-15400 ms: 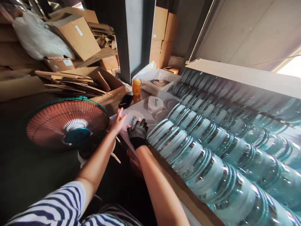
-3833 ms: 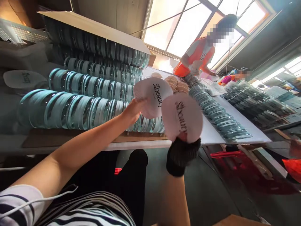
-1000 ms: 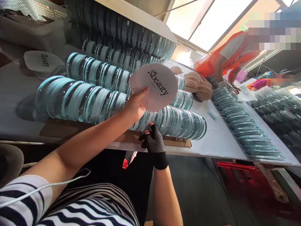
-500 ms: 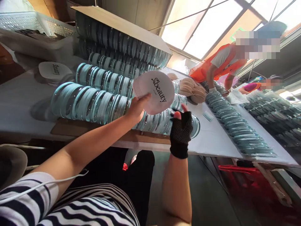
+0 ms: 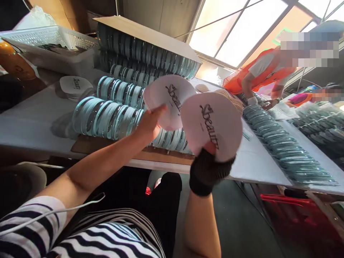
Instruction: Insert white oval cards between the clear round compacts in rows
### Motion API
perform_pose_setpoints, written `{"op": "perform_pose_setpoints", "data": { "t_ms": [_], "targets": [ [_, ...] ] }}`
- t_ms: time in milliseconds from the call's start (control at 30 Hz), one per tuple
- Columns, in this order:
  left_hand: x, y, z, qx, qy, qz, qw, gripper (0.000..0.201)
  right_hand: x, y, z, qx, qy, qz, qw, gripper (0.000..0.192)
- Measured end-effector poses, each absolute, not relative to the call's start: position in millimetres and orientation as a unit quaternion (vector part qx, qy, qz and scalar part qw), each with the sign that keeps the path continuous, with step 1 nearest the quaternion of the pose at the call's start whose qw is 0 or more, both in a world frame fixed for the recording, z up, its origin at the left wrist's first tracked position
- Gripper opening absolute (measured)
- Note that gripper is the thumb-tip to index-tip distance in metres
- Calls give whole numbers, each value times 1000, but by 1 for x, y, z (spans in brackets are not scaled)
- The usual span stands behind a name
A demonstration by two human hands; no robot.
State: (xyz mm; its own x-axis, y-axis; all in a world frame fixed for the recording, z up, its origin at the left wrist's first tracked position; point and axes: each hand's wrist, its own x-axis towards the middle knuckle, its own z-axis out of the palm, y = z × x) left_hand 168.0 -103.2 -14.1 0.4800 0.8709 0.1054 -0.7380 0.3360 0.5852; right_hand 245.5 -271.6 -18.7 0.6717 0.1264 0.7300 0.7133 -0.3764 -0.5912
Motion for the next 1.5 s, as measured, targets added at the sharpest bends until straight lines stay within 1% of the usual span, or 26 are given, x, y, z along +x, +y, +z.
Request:
{"op": "perform_pose_setpoints", "data": {
  "t_ms": [67,100,167,233,333,400,467,600,700,933,1133,1200,1233,1300,1400,1433,1500],
  "targets": [
    [168,-80,-12,255,98,527,805,41,229,-309,-25,-819,-269,-318,396,69],
    [168,-71,-11,242,91,534,805,44,219,-324,-30,-841,-296,-297,342,64],
    [168,-58,-13,225,84,530,813,46,199,-338,-39,-861,-377,-222,259,49],
    [167,-54,-17,217,81,525,819,45,186,-327,-46,-860,-432,-156,224,39],
    [165,-56,-20,210,77,526,821,42,184,-278,-54,-862,-456,-112,192,40],
    [163,-58,-21,203,80,530,820,41,191,-246,-60,-865,-455,-110,180,42],
    [162,-58,-20,193,87,531,821,39,199,-228,-67,-866,-449,-120,187,42],
    [161,-58,-19,181,99,517,831,41,208,-228,-71,-858,-429,-154,238,43],
    [160,-60,-17,177,95,514,834,45,211,-230,-66,-855,-428,-165,241,38],
    [156,-68,-11,138,104,510,843,56,208,-212,-64,-845,-499,-91,169,25],
    [154,-69,-9,142,106,520,836,50,201,-212,-59,-867,-487,-56,83,25],
    [152,-69,-10,135,105,522,835,51,201,-212,-59,-871,-480,-30,101,26],
    [151,-68,-10,130,102,523,836,53,202,-213,-59,-870,-473,9,143,26],
    [150,-67,-12,128,93,528,835,54,206,-217,-61,-843,-454,132,259,31],
    [151,-68,-16,145,78,541,825,50,211,-228,-62,-727,-421,359,407,60],
    [152,-69,-17,153,77,545,821,48,212,-230,-62,-678,-402,422,448,65],
    [153,-70,-18,161,86,551,814,45,210,-231,-63,-577,-346,511,535,66]
  ]
}}
